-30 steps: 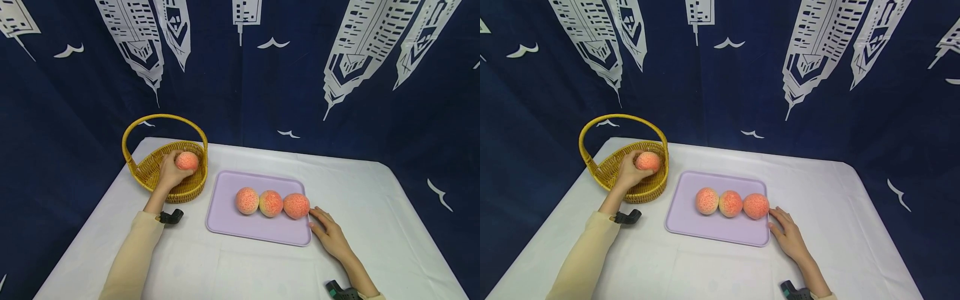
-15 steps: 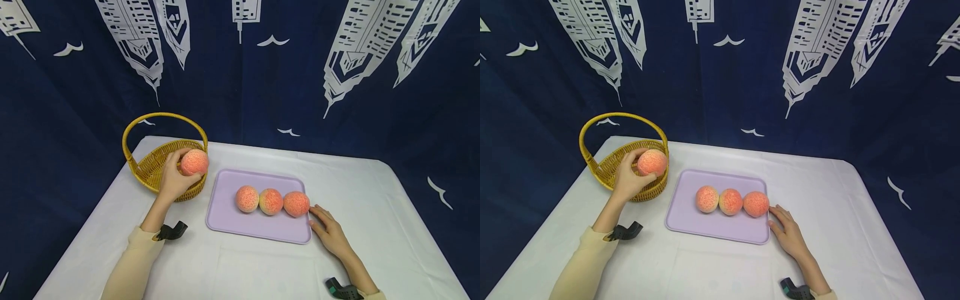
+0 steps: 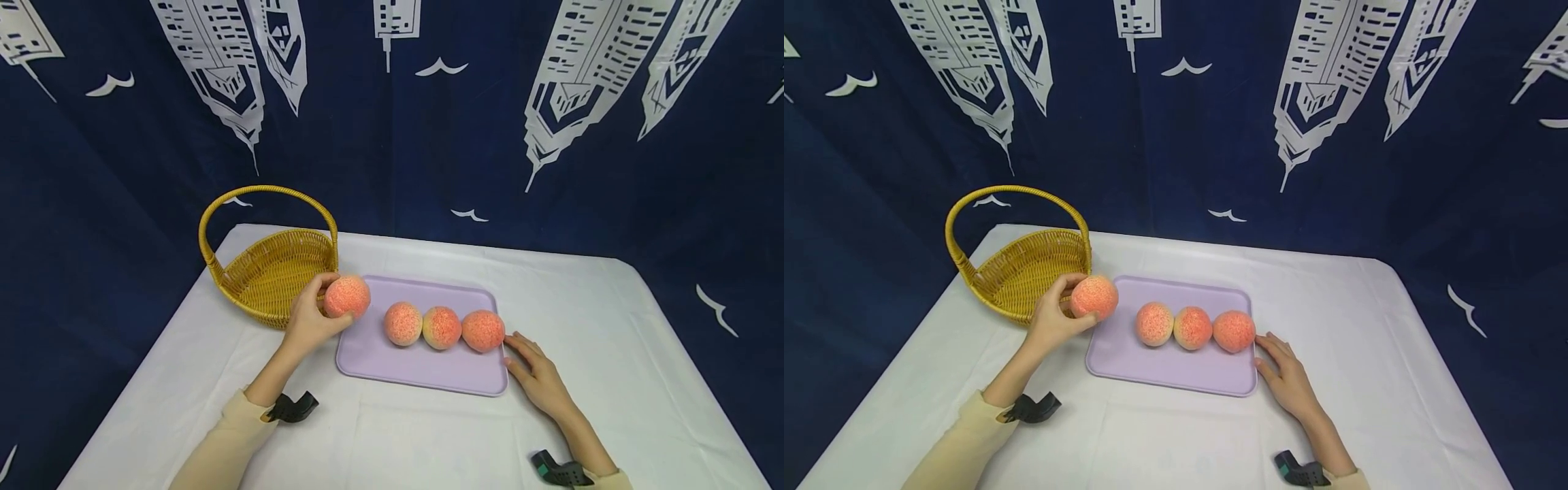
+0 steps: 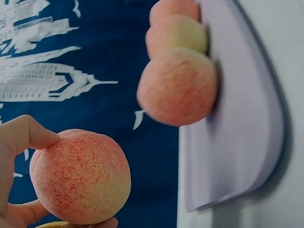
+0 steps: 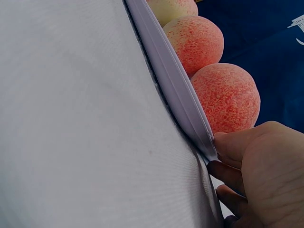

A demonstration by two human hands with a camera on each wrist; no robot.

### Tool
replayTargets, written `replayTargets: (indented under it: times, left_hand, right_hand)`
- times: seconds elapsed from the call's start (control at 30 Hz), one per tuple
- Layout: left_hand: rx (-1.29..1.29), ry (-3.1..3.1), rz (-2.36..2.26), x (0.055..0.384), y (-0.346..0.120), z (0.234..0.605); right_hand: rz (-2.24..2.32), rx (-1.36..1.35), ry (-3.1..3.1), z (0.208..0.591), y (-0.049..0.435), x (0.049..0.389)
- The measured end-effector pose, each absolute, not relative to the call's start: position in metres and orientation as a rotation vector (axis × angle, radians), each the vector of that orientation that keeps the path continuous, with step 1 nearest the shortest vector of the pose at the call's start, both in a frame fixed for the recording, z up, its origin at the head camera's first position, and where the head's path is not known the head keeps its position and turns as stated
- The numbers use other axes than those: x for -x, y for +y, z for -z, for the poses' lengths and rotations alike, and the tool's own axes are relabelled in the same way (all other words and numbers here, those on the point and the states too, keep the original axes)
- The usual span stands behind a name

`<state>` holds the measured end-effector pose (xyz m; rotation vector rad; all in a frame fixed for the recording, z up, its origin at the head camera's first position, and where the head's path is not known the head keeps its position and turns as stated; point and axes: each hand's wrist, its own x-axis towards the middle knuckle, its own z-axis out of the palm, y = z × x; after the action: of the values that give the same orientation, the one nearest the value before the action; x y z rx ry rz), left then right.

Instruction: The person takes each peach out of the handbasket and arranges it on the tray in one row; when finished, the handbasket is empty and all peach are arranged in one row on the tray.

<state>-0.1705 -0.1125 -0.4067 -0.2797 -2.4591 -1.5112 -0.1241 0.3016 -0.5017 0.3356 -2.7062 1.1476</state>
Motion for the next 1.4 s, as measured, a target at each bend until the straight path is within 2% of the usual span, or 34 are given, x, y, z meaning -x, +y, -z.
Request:
replayTargets:
  times: [0.77,1.4]
  left_hand:
    - [0.167,-2.539,1.366,0.177,-0.083,0.457]
    - [0.119,-2.623,1.332,0.18,-0.081,0.461]
  right_hand:
    - [-1.135,-0.349,-2.684,0.505,0.301,0.122]
    - [-1.064,-0.381,-2.667,0.506,0.301,0.124]
